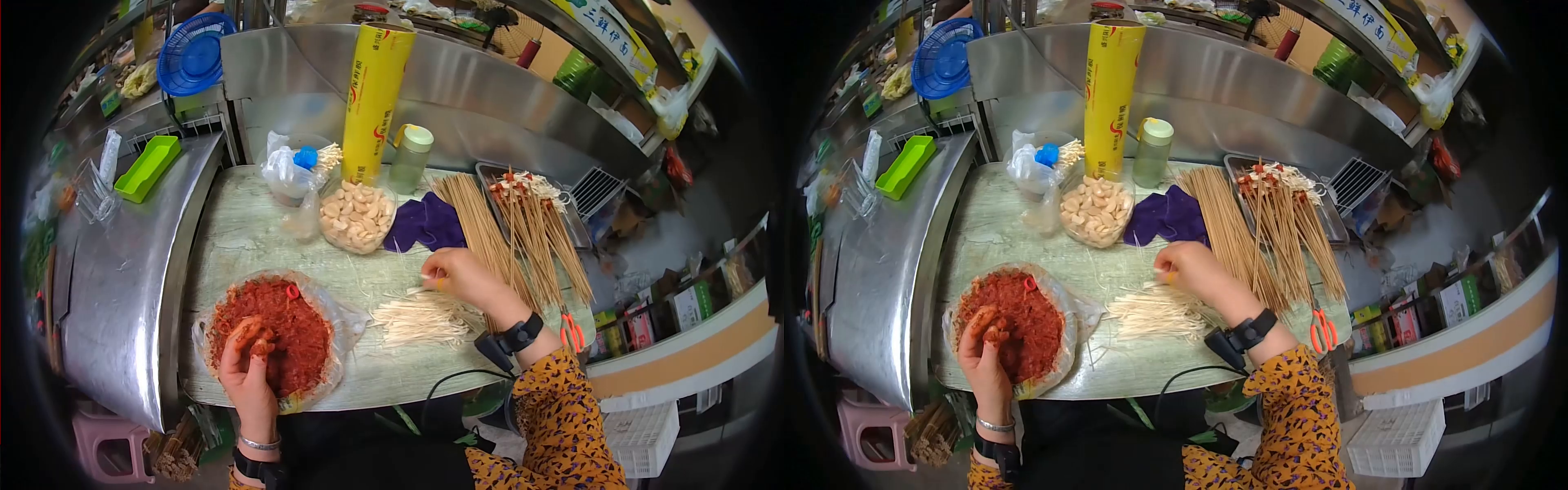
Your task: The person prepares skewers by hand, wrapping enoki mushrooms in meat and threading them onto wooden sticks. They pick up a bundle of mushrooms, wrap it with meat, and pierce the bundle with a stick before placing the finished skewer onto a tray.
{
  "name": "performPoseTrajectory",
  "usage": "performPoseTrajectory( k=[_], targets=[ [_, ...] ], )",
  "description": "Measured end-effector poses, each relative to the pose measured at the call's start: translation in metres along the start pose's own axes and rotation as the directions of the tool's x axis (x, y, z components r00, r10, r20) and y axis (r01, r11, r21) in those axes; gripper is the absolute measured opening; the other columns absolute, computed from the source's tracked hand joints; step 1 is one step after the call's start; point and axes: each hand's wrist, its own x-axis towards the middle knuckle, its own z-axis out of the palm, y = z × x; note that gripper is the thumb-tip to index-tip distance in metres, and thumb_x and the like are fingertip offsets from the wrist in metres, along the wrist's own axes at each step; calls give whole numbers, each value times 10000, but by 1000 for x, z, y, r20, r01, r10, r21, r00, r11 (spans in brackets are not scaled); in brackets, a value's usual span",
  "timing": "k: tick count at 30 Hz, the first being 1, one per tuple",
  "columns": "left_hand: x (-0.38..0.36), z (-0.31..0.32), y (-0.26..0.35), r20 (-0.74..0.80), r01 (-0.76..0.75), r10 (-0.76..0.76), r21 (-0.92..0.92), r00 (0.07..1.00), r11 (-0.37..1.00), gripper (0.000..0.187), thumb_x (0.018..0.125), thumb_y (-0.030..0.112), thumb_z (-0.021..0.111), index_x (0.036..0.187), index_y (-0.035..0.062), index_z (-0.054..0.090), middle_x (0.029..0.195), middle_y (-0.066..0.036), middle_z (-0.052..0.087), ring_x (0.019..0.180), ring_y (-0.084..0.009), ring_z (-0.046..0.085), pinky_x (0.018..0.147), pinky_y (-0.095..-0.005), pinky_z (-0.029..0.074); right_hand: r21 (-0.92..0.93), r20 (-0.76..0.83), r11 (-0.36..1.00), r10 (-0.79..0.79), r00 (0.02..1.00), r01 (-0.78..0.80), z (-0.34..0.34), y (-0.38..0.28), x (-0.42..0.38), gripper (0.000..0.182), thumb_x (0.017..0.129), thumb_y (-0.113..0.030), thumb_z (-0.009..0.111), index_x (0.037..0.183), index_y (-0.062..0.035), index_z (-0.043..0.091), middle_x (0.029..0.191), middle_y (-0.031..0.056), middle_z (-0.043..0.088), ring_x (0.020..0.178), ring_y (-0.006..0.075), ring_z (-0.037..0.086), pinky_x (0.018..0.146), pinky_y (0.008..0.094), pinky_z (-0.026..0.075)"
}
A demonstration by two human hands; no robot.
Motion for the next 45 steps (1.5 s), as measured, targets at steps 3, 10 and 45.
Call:
performPoseTrajectory(
  k=[3, 10, 45],
  targets=[
    [0, 0, 0, -4, -1, 1, -4, 1000, 1000, 321, 853, 43, 571, 1162, -35, 528, 1158, -109, 562, 991, -172, 567, 828, -282, 472, -291, 98, 950, -92, 991, 117, 18, -7, 4, 178, 662, -49, 686, 835, -34, 652, 824, 103, 622, 792, 284, 599, 684, 346, 483],
    [1, -1, -2, 1, -3, 3, 8, 1000, 1000, 302, 846, 45, 581, 1134, -37, 546, 1166, -109, 555, 994, -173, 563, 836, -284, 468, -435, 208, 898, 25, 978, 70, 36, -2, 10, 173, 671, -107, 687, 836, -62, 664, 848, 91, 621, 793, 292, 596, 695, 358, 482],
    [0, 0, 1, 34, 24, -24, -3, 999, 1000, 306, 846, -15, 524, 1151, -30, 525, 1172, -86, 545, 994, -145, 556, 829, -263, 468, 555, -89, 826, 176, 980, -98, -45, -35, -9, 63, 814, -62, 641, 858, -30, 608, 807, 16, 609, 712, 88, 597, 636, 233, 483]
  ],
)
